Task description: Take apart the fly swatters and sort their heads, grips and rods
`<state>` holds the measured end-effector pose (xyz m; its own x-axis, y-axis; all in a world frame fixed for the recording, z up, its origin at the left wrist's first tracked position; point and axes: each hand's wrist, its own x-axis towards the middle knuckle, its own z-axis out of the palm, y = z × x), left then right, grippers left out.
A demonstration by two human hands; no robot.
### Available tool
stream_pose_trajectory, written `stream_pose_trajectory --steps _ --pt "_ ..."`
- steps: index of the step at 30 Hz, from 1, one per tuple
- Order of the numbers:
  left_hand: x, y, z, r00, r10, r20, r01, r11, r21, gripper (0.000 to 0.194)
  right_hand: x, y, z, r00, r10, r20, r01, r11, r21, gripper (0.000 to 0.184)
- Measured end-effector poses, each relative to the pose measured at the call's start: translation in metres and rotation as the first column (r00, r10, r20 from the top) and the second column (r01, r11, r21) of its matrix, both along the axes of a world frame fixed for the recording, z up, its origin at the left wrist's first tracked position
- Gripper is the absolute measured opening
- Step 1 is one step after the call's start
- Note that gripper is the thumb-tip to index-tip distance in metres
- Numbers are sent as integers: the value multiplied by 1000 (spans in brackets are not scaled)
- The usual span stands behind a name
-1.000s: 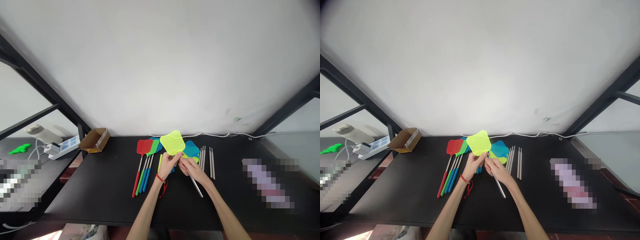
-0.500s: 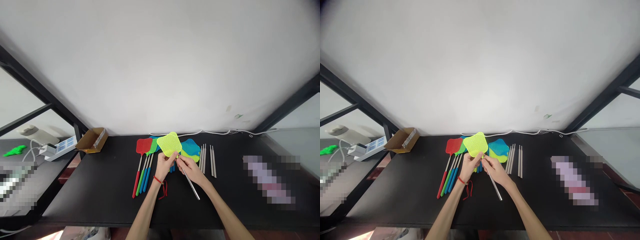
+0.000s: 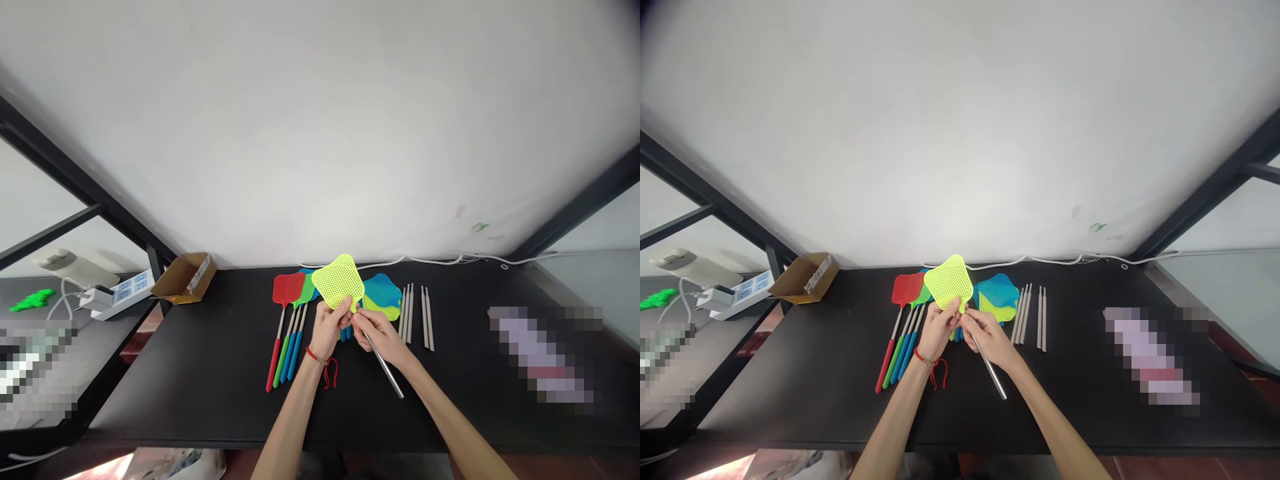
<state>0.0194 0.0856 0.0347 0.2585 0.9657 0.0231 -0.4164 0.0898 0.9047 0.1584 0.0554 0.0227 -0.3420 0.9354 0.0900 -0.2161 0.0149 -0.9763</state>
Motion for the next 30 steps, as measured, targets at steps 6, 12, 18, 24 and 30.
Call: stream_pose_trajectory --steps 6,12,18,24,30 --pt "2 -2 3 999 33 38 -32 999 -8 45 -1 0 4 998 32 -46 -33 999 -27 42" --pt "3 -4 1 995 58 83 -53 997 -58 45 -1 0 6 997 47 -65 -49 998 -39 40" --pt "2 -3 -4 990 9 141 1 997 -71 41 -2 -1 7 983 108 -150 -119 991 -68 40" --pt "5 -6 3 989 128 75 -130 991 20 48 -2 0 9 991 97 -90 -104 991 -81 37" --pt "0 -5 -1 993 111 -45 -106 990 94 45 -3 -2 9 999 15 31 -16 1000 20 38"
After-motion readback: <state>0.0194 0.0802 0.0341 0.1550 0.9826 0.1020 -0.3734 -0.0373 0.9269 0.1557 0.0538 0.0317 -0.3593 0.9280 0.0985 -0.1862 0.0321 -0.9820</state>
